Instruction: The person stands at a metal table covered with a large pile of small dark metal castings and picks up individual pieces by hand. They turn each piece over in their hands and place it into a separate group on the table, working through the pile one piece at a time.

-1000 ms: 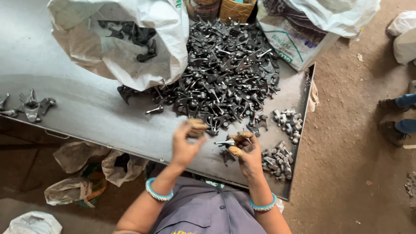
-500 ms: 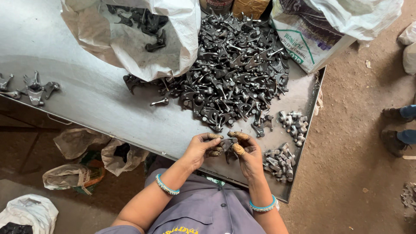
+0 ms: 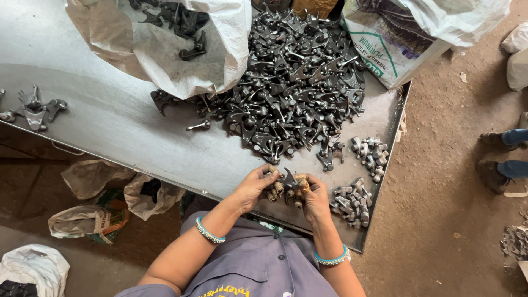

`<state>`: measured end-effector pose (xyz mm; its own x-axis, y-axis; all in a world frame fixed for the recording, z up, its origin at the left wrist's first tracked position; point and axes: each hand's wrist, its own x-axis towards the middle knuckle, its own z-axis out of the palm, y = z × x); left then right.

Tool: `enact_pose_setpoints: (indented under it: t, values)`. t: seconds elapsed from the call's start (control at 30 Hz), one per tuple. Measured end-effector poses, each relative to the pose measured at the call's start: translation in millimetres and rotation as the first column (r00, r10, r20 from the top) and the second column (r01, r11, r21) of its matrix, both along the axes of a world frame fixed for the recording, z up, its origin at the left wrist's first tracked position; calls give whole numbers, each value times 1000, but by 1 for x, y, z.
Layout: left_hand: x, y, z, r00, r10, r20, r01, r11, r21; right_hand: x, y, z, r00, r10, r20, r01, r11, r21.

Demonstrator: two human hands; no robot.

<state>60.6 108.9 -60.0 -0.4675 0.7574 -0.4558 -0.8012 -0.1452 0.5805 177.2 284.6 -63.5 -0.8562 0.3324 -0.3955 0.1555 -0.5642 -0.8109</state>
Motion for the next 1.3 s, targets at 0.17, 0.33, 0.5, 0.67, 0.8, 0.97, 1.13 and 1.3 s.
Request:
enact_pose_setpoints:
  t: [0.17,0.33,0.5,0.67,0.8,0.97,1.13,1.3]
  values:
    - [2,3,2,999,4,-45,-9,994,-111,1,-5,9,1000,5,14,-7,990,144]
    - [-6,4,2,981,92,171,-64,985,-163,2,-15,49,994,108,-14,-70,734,676]
    - [-32,-15,0,989,131,65,-124,987,-104,-4,-33,62,997,31,70,-69,-47,997]
    - [-38,-21,7,974,225,30,-219,966,-136,1,-39,35,998,17,61,-63,201,977]
    - [-35,-23,16,973,226,50,-217,967,-134,9,-17,12,989,57,-135,2,916,400]
    - [-30,-20,17,980,191,48,-184,976,-121,17,3,3,994,-73,-81,62,990,-128]
    - [-18,-12,11,989,76,-125,-87,992,-87,17,6,1,986,-106,-126,39,895,-444]
    - [-4,-6,8,994,-18,-108,6,994,-109,16,7,-1,983,-127,-132,49,878,-476]
